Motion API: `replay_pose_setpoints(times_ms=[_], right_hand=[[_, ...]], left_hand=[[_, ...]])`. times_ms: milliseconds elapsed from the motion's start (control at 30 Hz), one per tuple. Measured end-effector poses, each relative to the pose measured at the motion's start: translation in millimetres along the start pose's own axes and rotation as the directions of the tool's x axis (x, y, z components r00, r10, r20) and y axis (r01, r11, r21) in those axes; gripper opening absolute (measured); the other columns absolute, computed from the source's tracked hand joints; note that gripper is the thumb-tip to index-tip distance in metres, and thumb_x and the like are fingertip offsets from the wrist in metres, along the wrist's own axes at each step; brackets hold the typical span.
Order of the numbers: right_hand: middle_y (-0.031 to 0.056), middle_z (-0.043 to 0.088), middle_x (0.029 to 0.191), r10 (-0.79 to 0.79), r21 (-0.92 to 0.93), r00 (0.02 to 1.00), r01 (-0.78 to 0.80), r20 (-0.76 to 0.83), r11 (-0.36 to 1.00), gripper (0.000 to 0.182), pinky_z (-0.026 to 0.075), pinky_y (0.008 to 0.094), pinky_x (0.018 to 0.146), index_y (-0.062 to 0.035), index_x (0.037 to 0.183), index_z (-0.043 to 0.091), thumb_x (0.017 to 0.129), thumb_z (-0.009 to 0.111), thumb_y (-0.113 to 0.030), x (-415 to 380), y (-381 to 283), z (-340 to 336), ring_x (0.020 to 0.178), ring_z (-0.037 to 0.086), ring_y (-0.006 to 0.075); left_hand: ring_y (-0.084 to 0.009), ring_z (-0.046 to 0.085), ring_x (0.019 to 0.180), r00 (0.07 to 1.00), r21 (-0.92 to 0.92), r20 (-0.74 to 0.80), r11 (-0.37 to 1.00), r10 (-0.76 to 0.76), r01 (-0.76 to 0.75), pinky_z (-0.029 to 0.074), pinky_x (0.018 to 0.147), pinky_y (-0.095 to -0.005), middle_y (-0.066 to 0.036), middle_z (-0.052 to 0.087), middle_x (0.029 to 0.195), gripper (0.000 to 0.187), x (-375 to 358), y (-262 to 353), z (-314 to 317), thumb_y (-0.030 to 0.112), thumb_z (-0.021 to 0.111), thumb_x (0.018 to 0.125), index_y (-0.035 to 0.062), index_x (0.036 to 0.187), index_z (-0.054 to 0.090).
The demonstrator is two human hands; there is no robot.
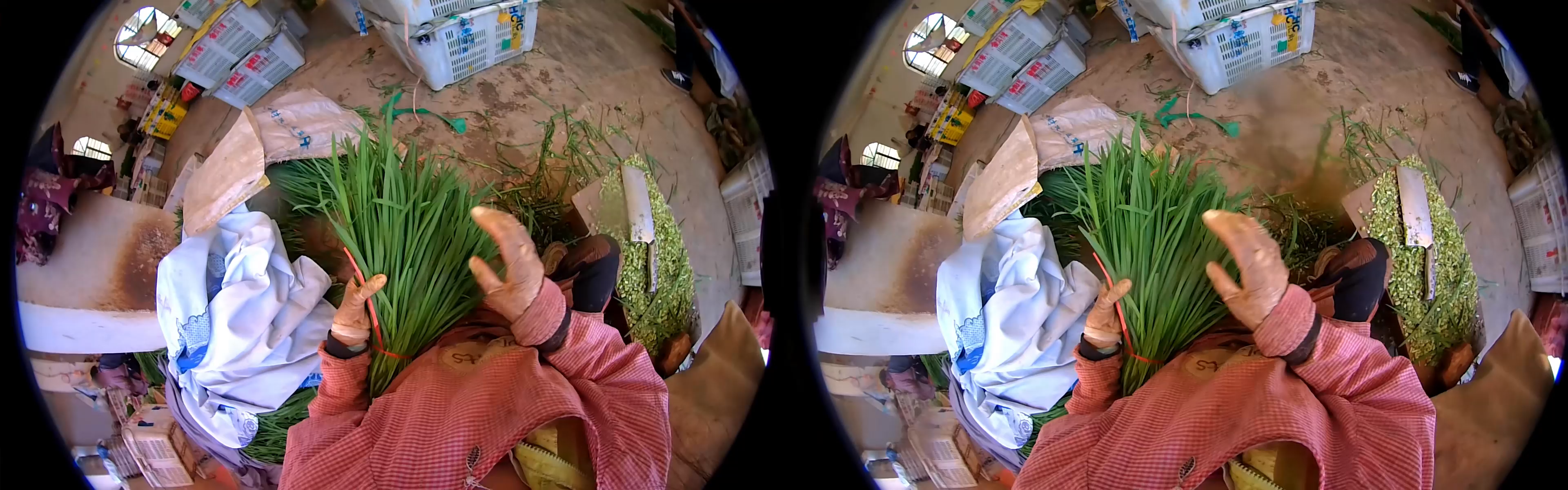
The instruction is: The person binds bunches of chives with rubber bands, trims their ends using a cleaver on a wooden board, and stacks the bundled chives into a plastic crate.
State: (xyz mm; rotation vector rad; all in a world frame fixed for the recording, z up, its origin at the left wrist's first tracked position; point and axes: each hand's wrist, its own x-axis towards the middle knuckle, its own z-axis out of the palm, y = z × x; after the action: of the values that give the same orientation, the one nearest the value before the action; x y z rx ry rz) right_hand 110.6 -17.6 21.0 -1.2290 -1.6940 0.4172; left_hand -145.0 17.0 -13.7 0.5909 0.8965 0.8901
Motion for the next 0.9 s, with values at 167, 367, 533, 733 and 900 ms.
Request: replay_pose_setpoints(times_ms=[167, 367, 533, 733, 900], right_hand=[[0.0072, 0.042, 0.129, -0.057, -0.279, 0.746, 0.317, 0.663, 0.906, 0.066, 0.041, 0.0378, 0.089, -0.0201, 0.132, 0.035, 0.075, 0.065, -0.035, -32.4, 7.0, 67.7, 0.115, 0.042, 0.0254], [0.0121, 0.045, 0.126, 0.344, -0.292, 0.540, -0.183, 0.768, 0.939, 0.062, 0.039, 0.0364, 0.093, -0.0113, 0.132, 0.035, 0.079, 0.060, -0.033, -53.2, 32.8, 43.7, 0.116, 0.043, 0.0295], [0.0143, 0.048, 0.123, 0.525, -0.570, 0.812, -0.311, 0.256, 0.760, 0.056, 0.037, 0.0374, 0.095, -0.0081, 0.126, 0.041, 0.076, 0.062, -0.021, -45.4, 42.8, 6.9, 0.116, 0.042, 0.0309], [0.0034, 0.049, 0.122, -0.311, -0.439, 0.893, 0.434, 0.325, 0.787, 0.049, 0.048, 0.0329, 0.075, -0.0124, 0.117, 0.051, 0.072, 0.065, -0.026, 1.3, -28.3, 59.7, 0.102, 0.052, 0.0214], [-0.0036, 0.046, 0.125, 0.013, -0.629, 0.850, 0.379, 0.526, 0.678, 0.073, 0.048, 0.0308, 0.061, -0.0177, 0.132, 0.038, 0.071, 0.060, -0.051, -12.3, -40.1, 87.4, 0.091, 0.055, 0.0161]], left_hand=[[-0.0182, 0.062, 0.079, 0.995, -0.046, -0.091, 0.998, 0.047, -0.051, 0.052, 0.072, -0.0305, -0.007, 0.063, 0.092, 0.029, -1.3, 1.6, 10.1, 0.005, 0.064, 0.074, 0.0011, 0.102, 0.057], [-0.0199, 0.062, 0.082, 0.999, -0.128, -0.050, 0.992, -0.001, -0.005, 0.052, 0.074, -0.0325, -0.007, 0.064, 0.092, 0.024, 6.7, -11.3, -19.1, 0.006, 0.063, 0.074, 0.0041, 0.097, 0.060], [-0.0239, 0.058, 0.096, 0.999, -0.427, -0.042, 0.904, -0.030, 0.009, 0.047, 0.085, -0.0368, -0.011, 0.061, 0.105, 0.031, 3.4, -7.0, -6.4, 0.013, 0.056, 0.080, 0.0043, 0.109, 0.056], [-0.0248, 0.058, 0.096, 0.995, -0.410, 0.046, 0.907, -0.086, 0.097, 0.046, 0.087, -0.0368, -0.011, 0.059, 0.110, 0.034, 10.3, -13.2, -16.4, 0.014, 0.054, 0.080, 0.0039, 0.113, 0.054], [-0.0223, 0.059, 0.093, 0.989, -0.108, -0.101, 0.987, 0.107, -0.118, 0.049, 0.083, -0.0341, -0.010, 0.061, 0.103, 0.037, 9.2, -15.5, -14.6, 0.002, 0.061, 0.074, 0.0021, 0.110, 0.054]])
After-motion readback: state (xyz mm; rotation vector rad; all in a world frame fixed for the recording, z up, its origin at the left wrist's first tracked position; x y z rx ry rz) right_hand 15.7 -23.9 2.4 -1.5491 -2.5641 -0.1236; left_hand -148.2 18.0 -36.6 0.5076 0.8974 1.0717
